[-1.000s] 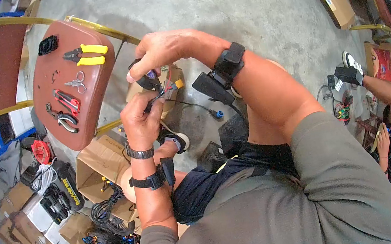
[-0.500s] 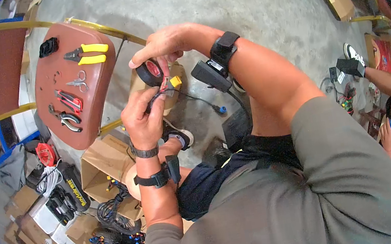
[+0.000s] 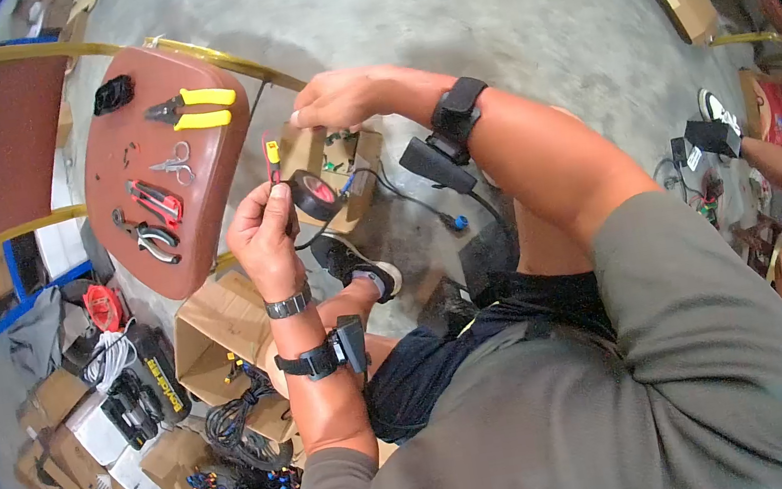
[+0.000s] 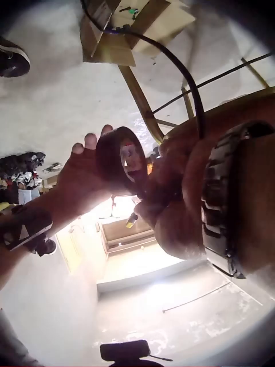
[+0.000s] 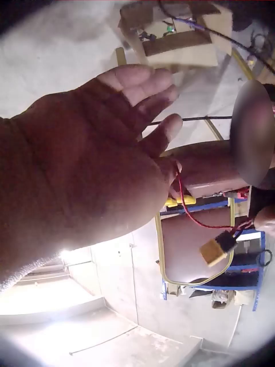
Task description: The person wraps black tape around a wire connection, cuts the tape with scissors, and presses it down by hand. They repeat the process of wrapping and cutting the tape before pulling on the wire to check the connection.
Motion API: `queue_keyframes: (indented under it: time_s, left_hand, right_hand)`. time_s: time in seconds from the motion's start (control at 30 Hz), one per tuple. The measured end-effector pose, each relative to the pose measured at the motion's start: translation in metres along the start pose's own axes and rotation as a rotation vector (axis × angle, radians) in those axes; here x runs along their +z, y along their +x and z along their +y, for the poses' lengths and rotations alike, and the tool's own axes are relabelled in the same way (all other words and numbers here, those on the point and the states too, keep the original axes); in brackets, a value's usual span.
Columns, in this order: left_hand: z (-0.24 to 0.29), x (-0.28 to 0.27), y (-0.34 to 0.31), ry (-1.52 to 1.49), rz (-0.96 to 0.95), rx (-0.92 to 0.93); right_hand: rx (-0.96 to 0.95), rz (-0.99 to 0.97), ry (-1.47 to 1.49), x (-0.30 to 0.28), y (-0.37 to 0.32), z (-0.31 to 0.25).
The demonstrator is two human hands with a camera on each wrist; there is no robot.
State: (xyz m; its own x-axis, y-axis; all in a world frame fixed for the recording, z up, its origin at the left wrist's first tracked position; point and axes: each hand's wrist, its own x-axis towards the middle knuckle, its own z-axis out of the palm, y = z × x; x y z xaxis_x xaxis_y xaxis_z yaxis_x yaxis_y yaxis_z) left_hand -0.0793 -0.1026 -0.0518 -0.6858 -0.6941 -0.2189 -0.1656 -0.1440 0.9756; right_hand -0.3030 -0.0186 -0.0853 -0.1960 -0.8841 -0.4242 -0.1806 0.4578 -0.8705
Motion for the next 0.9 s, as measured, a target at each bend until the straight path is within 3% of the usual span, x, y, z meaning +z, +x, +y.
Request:
queue_keyframes:
  time_s: [0.07,0.17,0.27,0.4,0.5,0.7,0.9]
  left_hand:
    - [0.001,-0.006,0.001,-0.073,0.001,-0.044]
    - [0.001,-0.006,0.003,-0.14,0.042,-0.084]
    - [0.009,-0.006,0.004,-0.179,0.042,-0.13]
    - [0.005,-0.007,0.005,-0.238,0.024,-0.17]
    - [0.002,-0.008,0.004,-0.326,-0.021,-0.177]
    - [0.009,-0.015,0.004,-0.457,-0.128,-0.187]
    - [0.004,-0.015,0.005,-0.471,-0.061,-0.138]
  right_hand:
    - [-0.158,0.151,-0.125,0.002,0.004,0.011]
    - [-0.058,-0.03,-0.106,-0.012,-0.013,-0.019]
    - [-0.127,-0.129,0.051,-0.001,-0.013,-0.024]
    - [-0.349,-0.074,0.1,0.021,-0.018,-0.033]
    - [-0.364,-0.19,0.112,0.028,-0.012,-0.033]
    - [-0.333,-0.159,0.076,0.027,-0.015,-0.039]
    - [-0.351,-0.085,0.045,0.027,-0.015,-0.043]
